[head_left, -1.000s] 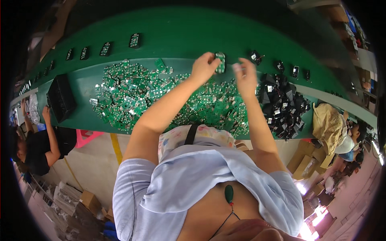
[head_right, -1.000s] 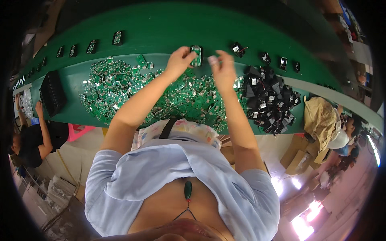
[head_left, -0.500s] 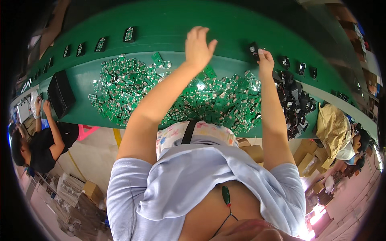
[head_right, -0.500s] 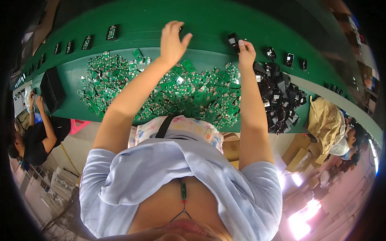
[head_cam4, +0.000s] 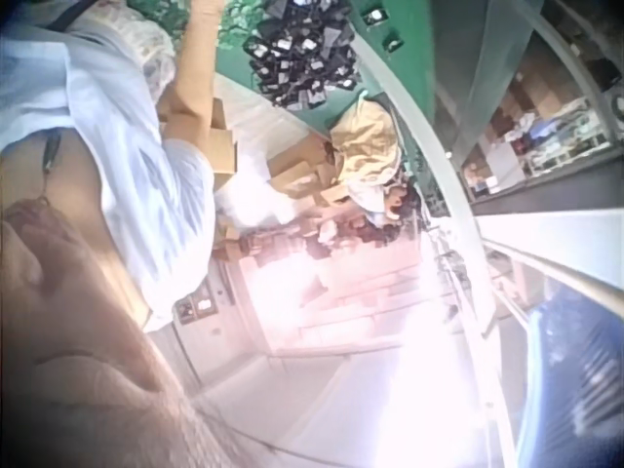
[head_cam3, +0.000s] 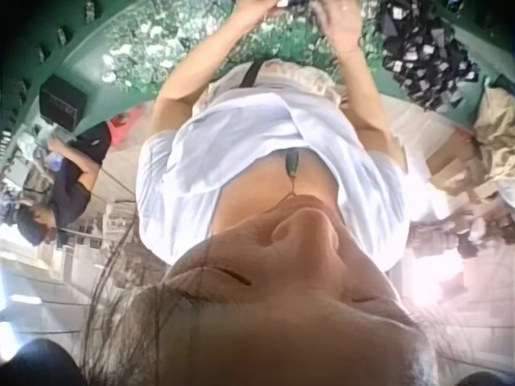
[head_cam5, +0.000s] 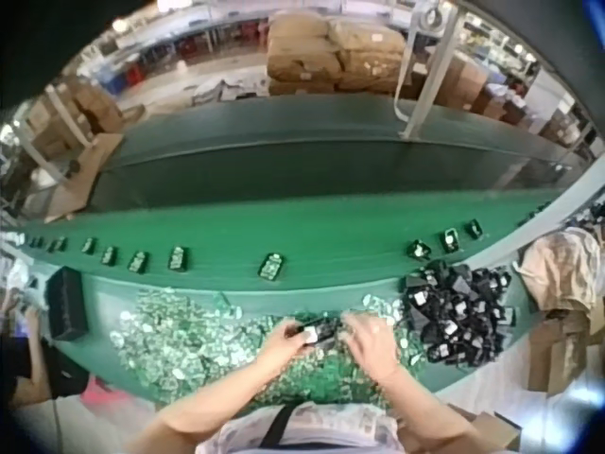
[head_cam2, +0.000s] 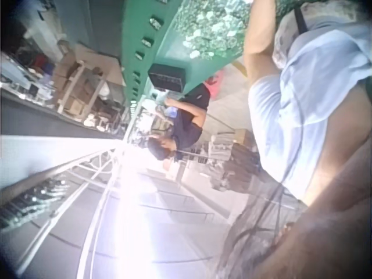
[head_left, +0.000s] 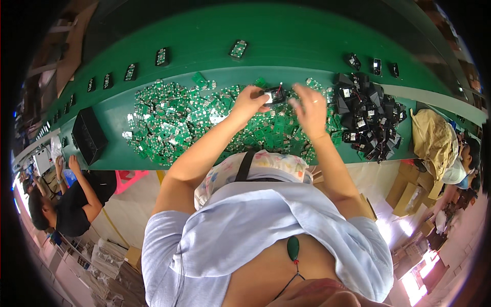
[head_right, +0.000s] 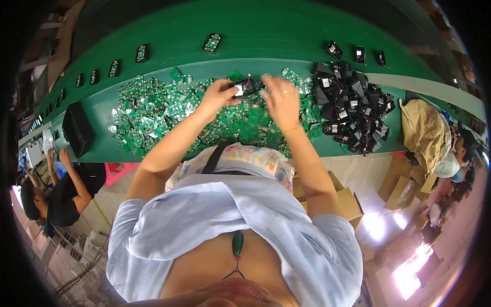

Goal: The person assembles small electronic components onto circuit boards and into electronic housings by hand, then checks the assembled components.

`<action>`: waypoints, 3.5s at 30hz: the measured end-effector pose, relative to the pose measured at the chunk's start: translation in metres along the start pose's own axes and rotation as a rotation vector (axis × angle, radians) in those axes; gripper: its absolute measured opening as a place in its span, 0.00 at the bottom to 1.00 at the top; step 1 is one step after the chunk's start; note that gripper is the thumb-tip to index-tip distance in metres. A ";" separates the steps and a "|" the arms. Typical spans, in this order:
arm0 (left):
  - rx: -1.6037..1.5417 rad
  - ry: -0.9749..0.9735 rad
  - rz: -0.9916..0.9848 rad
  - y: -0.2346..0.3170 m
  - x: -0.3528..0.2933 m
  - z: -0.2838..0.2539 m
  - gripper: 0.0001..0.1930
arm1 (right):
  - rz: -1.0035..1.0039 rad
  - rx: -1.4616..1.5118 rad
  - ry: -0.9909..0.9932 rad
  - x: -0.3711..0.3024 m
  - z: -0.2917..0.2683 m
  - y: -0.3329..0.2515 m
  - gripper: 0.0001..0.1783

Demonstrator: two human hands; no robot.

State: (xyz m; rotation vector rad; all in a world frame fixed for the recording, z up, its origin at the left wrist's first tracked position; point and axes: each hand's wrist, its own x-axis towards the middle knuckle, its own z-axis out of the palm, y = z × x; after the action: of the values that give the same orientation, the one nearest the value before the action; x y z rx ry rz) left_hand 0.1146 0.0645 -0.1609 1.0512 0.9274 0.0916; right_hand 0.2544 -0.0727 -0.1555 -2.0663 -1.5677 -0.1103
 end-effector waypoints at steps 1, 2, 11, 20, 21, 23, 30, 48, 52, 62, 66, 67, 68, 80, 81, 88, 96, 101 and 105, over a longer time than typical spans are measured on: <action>-0.063 0.025 -0.068 0.001 -0.006 -0.005 0.19 | 0.184 -0.059 0.032 -0.003 0.004 0.009 0.22; -0.077 -0.010 -0.074 0.004 -0.013 -0.008 0.19 | 0.279 -0.194 -0.070 -0.009 0.007 0.021 0.23; -0.147 -0.060 0.003 0.007 -0.063 -0.004 0.10 | 0.423 0.027 -0.037 -0.017 0.009 0.051 0.10; 0.025 0.022 0.337 -0.005 -0.094 -0.001 0.10 | 0.728 1.244 0.009 -0.001 -0.074 -0.099 0.12; 0.024 0.021 0.342 -0.006 -0.097 0.000 0.10 | 0.727 1.282 -0.015 -0.002 -0.075 -0.104 0.13; 0.019 0.045 0.362 -0.008 -0.102 0.002 0.10 | 0.695 1.284 -0.019 -0.006 -0.075 -0.110 0.12; -0.060 -0.002 0.419 -0.013 -0.115 0.001 0.13 | 0.653 1.198 -0.030 -0.017 -0.074 -0.117 0.12; -0.045 -0.008 0.325 0.000 -0.141 0.013 0.16 | 0.481 0.561 0.047 -0.033 -0.085 -0.133 0.12; 0.075 -0.013 0.367 0.003 -0.148 0.016 0.15 | 0.450 0.723 0.096 -0.029 -0.076 -0.130 0.09; 0.415 0.227 0.958 0.019 -0.155 0.010 0.10 | -0.115 0.041 0.065 -0.010 -0.103 -0.138 0.04; 0.543 0.235 0.998 0.024 -0.162 0.012 0.05 | -0.208 -0.108 -0.068 -0.002 -0.124 -0.143 0.05; 0.579 0.237 1.042 0.024 -0.163 0.012 0.05 | -0.220 -0.137 -0.109 -0.002 -0.128 -0.144 0.05; 0.578 0.239 1.043 0.025 -0.163 0.011 0.05 | -0.232 -0.166 -0.150 -0.001 -0.130 -0.145 0.05; -0.045 -0.239 0.294 0.040 -0.173 0.000 0.05 | -0.101 0.405 0.055 -0.006 -0.116 -0.139 0.06; -0.021 -0.221 0.355 0.039 -0.173 0.000 0.06 | -0.101 0.406 0.053 -0.006 -0.117 -0.139 0.06; 0.336 0.132 0.909 0.033 -0.172 0.005 0.10 | -0.230 0.208 0.072 -0.007 -0.123 -0.146 0.09; 0.360 0.209 0.938 0.035 -0.176 0.007 0.16 | -0.249 0.204 0.069 -0.004 -0.121 -0.148 0.10; 0.397 0.221 0.953 0.034 -0.177 0.006 0.16 | -0.300 0.124 0.030 -0.003 -0.124 -0.150 0.11; 0.478 0.229 1.002 0.035 -0.178 0.007 0.15 | -0.367 0.058 -0.033 0.001 -0.131 -0.153 0.10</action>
State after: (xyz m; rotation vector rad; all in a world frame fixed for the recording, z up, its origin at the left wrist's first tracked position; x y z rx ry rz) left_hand 0.0188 -0.0069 -0.0242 1.9094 0.5466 0.8671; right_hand 0.1476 -0.1051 0.0123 -1.7250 -1.9321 -0.1610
